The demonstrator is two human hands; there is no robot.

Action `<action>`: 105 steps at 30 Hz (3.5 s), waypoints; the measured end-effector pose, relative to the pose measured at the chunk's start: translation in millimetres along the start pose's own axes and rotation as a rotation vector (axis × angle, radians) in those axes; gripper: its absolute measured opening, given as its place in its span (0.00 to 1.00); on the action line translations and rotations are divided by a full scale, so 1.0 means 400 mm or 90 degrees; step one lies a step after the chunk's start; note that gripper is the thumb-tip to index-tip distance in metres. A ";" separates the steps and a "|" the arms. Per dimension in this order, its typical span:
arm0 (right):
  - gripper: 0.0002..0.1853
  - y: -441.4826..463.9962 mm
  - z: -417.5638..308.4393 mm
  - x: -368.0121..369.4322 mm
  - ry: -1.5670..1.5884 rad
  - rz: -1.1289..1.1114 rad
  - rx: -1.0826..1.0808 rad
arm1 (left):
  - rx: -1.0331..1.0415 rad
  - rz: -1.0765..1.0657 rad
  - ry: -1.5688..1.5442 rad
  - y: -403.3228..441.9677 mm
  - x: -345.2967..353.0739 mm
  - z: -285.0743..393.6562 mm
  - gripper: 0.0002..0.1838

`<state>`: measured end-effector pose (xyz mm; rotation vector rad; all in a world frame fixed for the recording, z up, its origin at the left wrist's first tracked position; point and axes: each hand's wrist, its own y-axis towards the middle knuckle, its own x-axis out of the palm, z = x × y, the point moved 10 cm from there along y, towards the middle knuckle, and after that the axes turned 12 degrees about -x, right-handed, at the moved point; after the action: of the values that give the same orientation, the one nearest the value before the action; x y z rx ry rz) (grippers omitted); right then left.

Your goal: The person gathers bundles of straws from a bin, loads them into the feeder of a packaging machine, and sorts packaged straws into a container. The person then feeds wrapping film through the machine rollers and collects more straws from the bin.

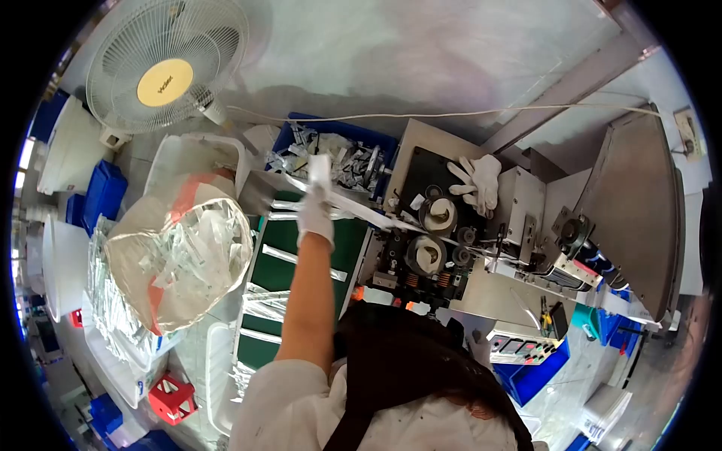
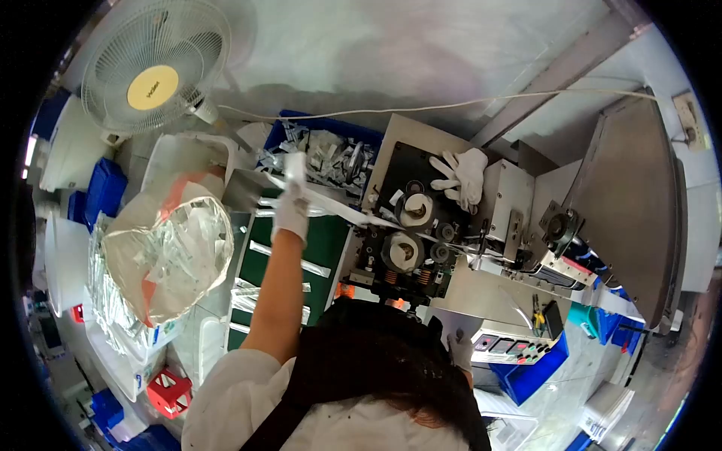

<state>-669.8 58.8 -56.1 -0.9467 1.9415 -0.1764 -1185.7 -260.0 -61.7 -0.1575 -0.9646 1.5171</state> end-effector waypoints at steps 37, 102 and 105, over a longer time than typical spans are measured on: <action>0.16 0.002 0.248 -0.286 -0.350 0.125 -0.009 | 0.088 0.656 1.214 0.101 -0.636 0.622 0.15; 0.41 -0.696 0.336 -0.279 0.912 0.280 -0.142 | 0.288 -1.551 0.726 -1.850 0.169 -1.049 0.08; 0.41 -0.755 0.511 -0.263 0.984 0.422 -0.074 | 0.309 -1.714 0.692 -1.945 0.117 -1.134 0.11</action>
<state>-315.2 -27.9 46.9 0.0027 3.5695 -0.4945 -327.8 -99.9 165.2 0.4976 0.4932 -0.9665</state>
